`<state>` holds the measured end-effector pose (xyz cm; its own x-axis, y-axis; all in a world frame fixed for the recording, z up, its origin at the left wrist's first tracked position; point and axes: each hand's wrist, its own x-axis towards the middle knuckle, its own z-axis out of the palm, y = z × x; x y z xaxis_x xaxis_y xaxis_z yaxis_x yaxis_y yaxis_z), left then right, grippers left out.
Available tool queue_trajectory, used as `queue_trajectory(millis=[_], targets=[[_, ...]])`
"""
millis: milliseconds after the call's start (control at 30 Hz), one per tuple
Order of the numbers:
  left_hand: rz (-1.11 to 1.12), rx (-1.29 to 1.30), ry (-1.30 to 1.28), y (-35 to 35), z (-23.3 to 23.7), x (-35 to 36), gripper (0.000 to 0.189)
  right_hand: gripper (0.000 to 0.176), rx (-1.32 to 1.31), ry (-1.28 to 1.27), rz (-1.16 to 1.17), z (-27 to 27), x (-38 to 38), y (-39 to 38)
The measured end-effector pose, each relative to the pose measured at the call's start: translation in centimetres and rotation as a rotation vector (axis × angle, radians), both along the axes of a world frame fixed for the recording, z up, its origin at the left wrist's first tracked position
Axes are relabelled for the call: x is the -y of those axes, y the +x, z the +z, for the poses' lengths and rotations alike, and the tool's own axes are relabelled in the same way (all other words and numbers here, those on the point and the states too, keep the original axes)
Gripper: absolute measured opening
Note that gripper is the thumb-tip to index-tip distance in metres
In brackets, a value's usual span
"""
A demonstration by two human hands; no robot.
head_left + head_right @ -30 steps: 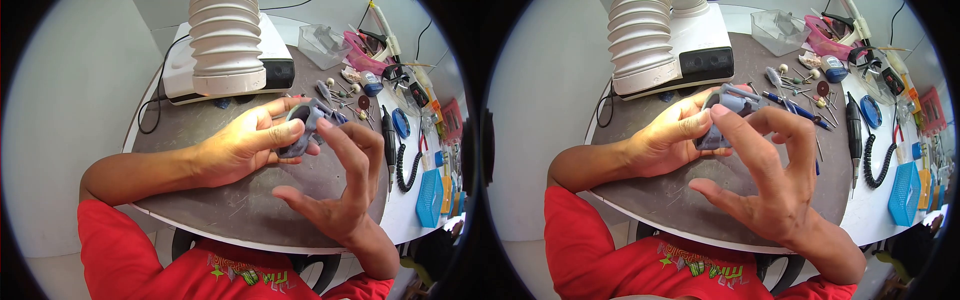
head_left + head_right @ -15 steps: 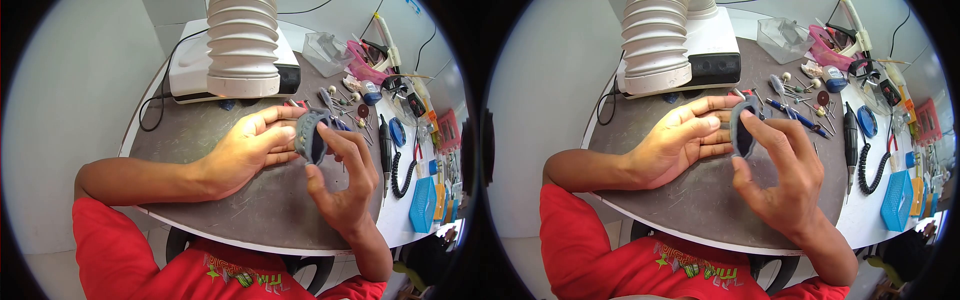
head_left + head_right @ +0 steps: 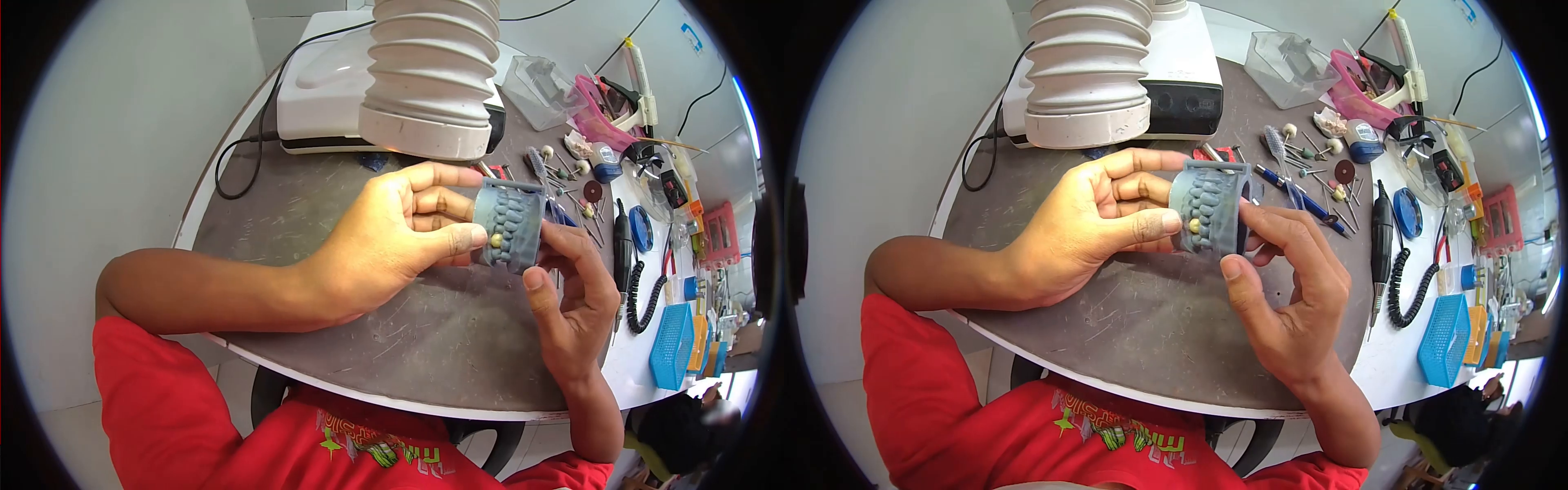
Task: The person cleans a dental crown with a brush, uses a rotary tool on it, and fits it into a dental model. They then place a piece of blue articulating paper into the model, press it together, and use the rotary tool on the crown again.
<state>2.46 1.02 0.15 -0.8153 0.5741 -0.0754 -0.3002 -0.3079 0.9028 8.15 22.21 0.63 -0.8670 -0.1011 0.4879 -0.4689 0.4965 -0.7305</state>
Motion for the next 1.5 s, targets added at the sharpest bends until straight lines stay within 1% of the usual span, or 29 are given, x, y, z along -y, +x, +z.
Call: queue_trajectory(millis=[33, 67, 133, 167, 267, 333, 433, 533, 633, 800, 1067, 1233, 1500], targets=[[-0.016, -0.007, -0.016, -0.08, 0.06, 0.11, 0.043, 0.038, 0.069, -0.105, 0.0, -0.16, 0.03, 0.04], [-0.032, -0.013, -0.033, -0.11, 0.12, 0.18, 0.044, 0.038, 0.073, -0.103, 0.002, -0.16, 0.03, 0.07], [-0.039, -0.008, -0.031, -0.12, 0.27, 0.2, 0.045, 0.034, 0.228, -0.235, 0.025, -0.04, 0.03, 0.07], [-0.049, -0.007, -0.032, -0.14, 0.32, 0.21, 0.046, 0.034, 0.231, -0.233, 0.025, 0.04, 0.06, 0.04], [-0.067, 0.026, 0.001, -0.11, 0.47, 0.23, 0.046, 0.036, 0.306, -0.278, 0.044, 0.12, 0.18, 0.0], [-0.067, 0.013, 0.006, -0.16, 0.25, 0.14, 0.045, 0.044, 0.279, -0.341, 0.051, -0.01, 0.32, -0.11], [-0.064, -0.003, 0.001, -0.19, 0.1, 0.11, 0.046, 0.05, 0.292, -0.319, 0.048, 0.23, 0.34, -0.19], [-0.051, 0.002, 0.003, -0.14, 0.21, 0.03, 0.046, 0.051, 0.313, -0.317, 0.079, 0.2, 0.13, -0.29], [-0.039, 0.016, 0.006, -0.06, 0.34, -0.01, 0.047, 0.051, 0.342, -0.376, 0.098, 0.43, 0.12, -0.34], [-0.059, 0.057, 0.004, -0.1, 0.55, 0.18, 0.047, 0.049, 0.345, -0.336, 0.086, 0.32, 0.0, -0.34], [-0.07, 0.003, -0.053, -0.13, 0.41, 0.25, 0.044, 0.051, 0.353, -0.376, 0.108, 0.21, -0.12, -0.34], [-0.072, 0.001, -0.052, 0.03, 0.72, 0.33, 0.044, 0.052, 0.393, -0.414, 0.086, 0.44, 0.06, -0.11], [-0.058, -0.042, -0.05, 0.2, 0.27, 0.24, 0.044, 0.051, 0.387, -0.412, 0.083, 0.32, -0.03, -0.06]])
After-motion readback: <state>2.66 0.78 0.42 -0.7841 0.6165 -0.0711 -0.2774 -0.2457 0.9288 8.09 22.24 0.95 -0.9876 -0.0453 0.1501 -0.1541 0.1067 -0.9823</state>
